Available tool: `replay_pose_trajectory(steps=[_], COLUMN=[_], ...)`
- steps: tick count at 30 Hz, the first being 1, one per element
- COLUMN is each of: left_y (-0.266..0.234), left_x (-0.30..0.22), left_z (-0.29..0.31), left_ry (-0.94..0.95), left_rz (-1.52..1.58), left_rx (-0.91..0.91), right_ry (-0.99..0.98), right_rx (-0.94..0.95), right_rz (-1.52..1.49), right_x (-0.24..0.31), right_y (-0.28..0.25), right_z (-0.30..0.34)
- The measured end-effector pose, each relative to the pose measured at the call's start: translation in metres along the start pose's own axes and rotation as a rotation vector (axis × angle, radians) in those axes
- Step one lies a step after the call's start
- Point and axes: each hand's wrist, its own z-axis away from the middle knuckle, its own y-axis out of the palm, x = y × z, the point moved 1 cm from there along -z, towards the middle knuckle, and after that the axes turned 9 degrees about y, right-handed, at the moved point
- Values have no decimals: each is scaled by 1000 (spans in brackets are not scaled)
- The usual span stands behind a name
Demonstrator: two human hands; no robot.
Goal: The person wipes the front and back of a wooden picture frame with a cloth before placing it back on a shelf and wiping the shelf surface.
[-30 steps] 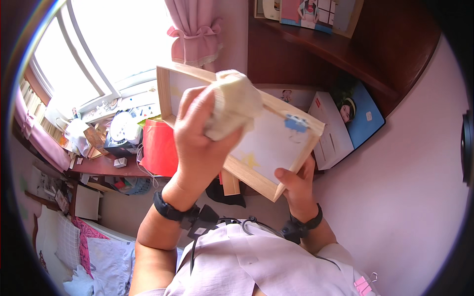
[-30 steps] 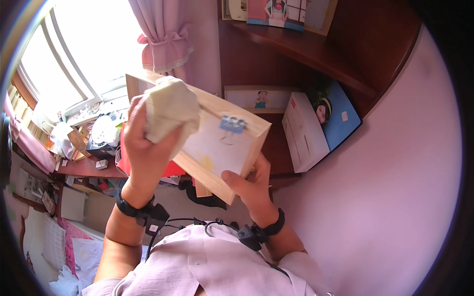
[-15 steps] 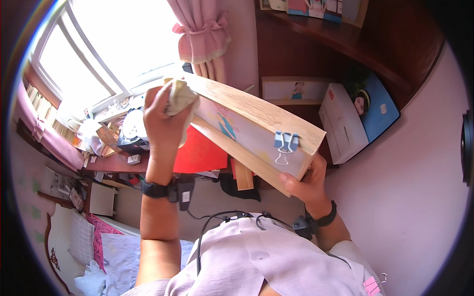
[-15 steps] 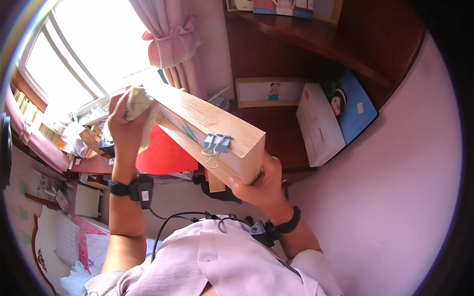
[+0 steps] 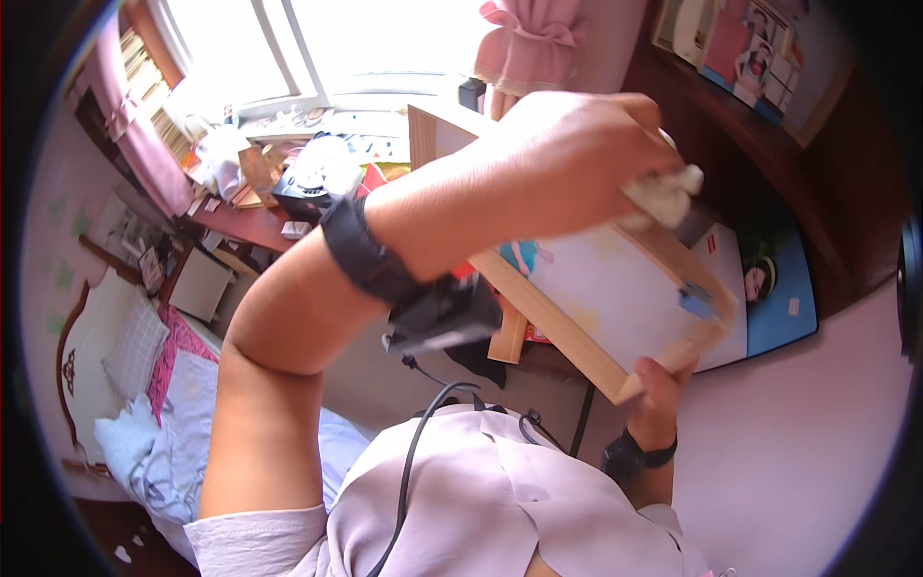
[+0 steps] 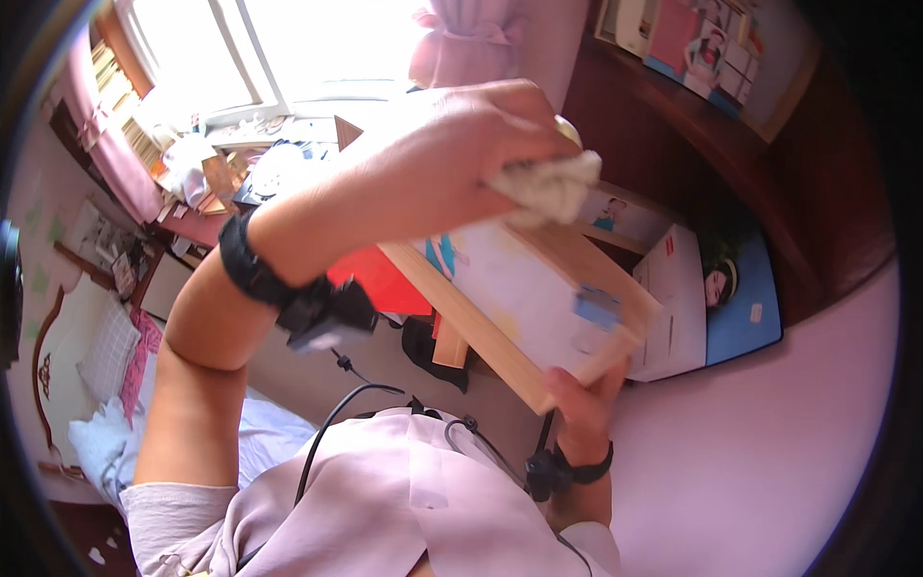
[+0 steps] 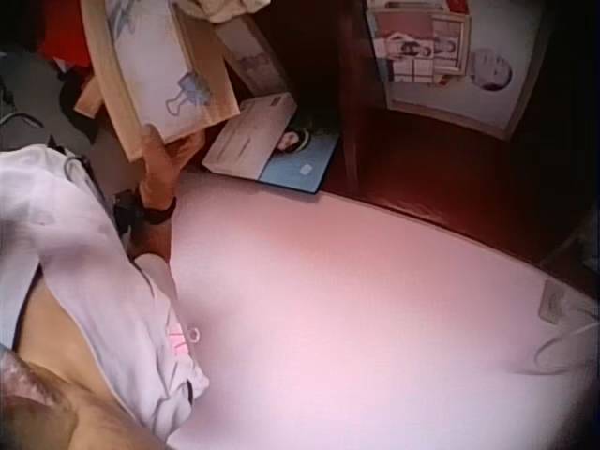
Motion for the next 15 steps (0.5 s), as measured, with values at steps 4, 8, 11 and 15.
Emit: replay_pose_trajectory(steps=[4, 8, 11, 15], left_y=[-18, -38, -34, -12], left_x=[63, 111, 124, 118], left_z=[42, 85, 107, 125], left_ry=[-320, -516, -677, -779], left_rz=[-60, -112, 198, 672], left_rx=[-77, -158, -278, -572], right_ry=[123, -3, 51, 73], right_rx=[-44, -66, -169, -278], right_rz=[-58, -147, -98, -94], right_x=[-2, 3, 4, -5], right_y=[-36, -80, -81, -76], right_z=[12, 20, 25, 23])
